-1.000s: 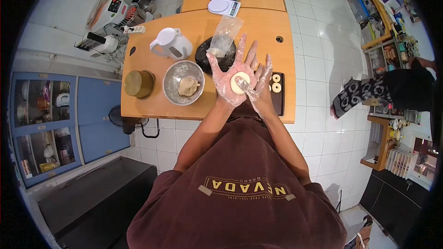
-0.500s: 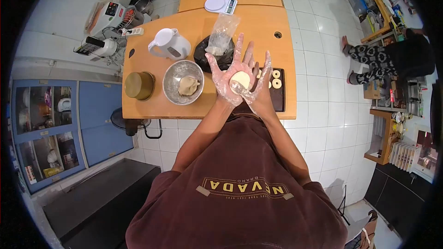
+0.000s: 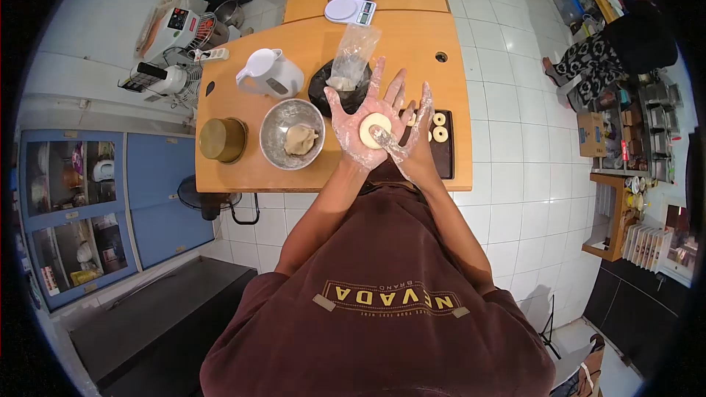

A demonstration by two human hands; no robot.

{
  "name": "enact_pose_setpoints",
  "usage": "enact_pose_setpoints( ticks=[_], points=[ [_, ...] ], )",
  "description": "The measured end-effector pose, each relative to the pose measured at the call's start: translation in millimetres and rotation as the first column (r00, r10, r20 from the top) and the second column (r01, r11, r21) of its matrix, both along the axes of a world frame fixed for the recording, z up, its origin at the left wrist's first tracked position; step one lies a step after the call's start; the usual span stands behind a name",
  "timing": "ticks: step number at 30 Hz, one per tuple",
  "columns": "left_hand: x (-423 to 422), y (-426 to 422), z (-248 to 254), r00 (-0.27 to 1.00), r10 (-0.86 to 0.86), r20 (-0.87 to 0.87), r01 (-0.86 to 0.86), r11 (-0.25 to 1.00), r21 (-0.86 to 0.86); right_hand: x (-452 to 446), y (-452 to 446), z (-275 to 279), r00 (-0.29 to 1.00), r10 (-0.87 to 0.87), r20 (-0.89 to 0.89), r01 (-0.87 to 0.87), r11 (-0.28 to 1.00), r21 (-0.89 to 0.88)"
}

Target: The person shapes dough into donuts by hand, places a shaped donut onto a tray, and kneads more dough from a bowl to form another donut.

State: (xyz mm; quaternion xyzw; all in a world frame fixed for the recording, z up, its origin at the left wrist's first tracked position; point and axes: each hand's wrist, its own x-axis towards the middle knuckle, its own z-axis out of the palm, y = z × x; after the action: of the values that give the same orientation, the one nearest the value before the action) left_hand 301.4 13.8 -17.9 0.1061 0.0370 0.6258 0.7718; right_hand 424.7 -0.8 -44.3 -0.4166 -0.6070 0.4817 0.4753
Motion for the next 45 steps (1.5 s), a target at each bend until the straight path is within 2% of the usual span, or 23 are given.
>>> enact_pose_setpoints(
  ticks=[3,6,9,10,12,16,21,24,27,30,34,36,39,42,45],
  points=[
    [0.2,-2.1,-2.4,1.0,-0.01,0.005,0.01,1.0,0.004,1.7,1.4,-1.0,0.998,0.02,0.056,-0.015,0.996,-0.084],
    [-1.0,-0.7,0.9,1.0,-0.012,-0.009,0.013,1.0,0.011,1.0,2.3,11.6,0.981,-0.018,-0.192,-0.017,0.983,-0.181],
    [1.5,-3.6,7.9,0.998,-0.016,-0.054,0.019,0.999,0.04,2.1,6.5,6.5,0.992,-0.033,0.123,0.032,0.999,0.015],
    [1.9,-3.7,9.9,0.997,-0.019,-0.074,0.024,0.998,0.057,1.4,5.7,1.3,0.997,-0.014,0.076,0.016,0.999,-0.028],
    [2.3,-3.6,4.8,0.999,-0.035,0.01,0.034,0.999,0.029,0.0,3.9,-9.9,1.0,0.022,-0.021,-0.024,0.994,-0.109],
    [0.2,-7.4,-6.2,0.996,-0.053,0.07,0.053,0.999,-0.009,3.1,4.5,-14.0,0.999,0.031,-0.042,-0.036,0.993,-0.112],
    [-1.5,-7.6,-11.5,0.998,-0.04,-0.058,0.038,0.999,-0.035,5.6,3.9,0.1,0.98,0.019,-0.196,-0.061,0.975,-0.212],
    [0.7,-7.5,-7.3,0.996,-0.023,-0.085,0.021,1.0,-0.018,5.8,0.9,-1.0,0.997,0.076,-0.004,-0.076,0.995,-0.067],
    [-0.2,-7.7,-7.9,0.997,-0.029,-0.078,0.029,1.0,-0.001,0.1,2.4,-20.2,0.99,0.086,-0.114,-0.099,0.988,-0.118],
    [1.6,-10.2,-4.0,0.997,-0.051,-0.054,0.05,0.999,-0.018,1.4,8.3,-21.0,0.996,0.089,-0.028,-0.089,0.996,-0.029],
    [2.9,-8.5,-3.5,0.995,-0.077,0.061,0.08,0.996,-0.036,3.0,7.1,-8.4,0.992,0.058,-0.116,-0.078,0.981,-0.176],
    [1.8,-6.8,-5.4,0.999,-0.035,-0.012,0.035,0.999,-0.026,7.0,7.5,-8.8,0.979,0.034,-0.2,-0.077,0.974,-0.212],
    [2.3,-7.9,-1.1,0.996,-0.016,-0.083,0.014,1.0,-0.025,8.0,6.1,-7.3,0.997,0.009,0.083,-0.002,0.996,-0.086],
    [0.9,-7.6,-4.6,0.995,-0.027,-0.1,0.023,0.999,-0.035,6.0,3.9,-8.3,0.996,-0.015,0.084,0.02,0.998,-0.059],
    [0.0,-9.2,-8.7,0.993,-0.006,-0.118,-0.002,0.998,-0.066,2.3,0.7,-1.8,0.99,-0.082,0.115,0.069,0.991,0.111]
  ],
)
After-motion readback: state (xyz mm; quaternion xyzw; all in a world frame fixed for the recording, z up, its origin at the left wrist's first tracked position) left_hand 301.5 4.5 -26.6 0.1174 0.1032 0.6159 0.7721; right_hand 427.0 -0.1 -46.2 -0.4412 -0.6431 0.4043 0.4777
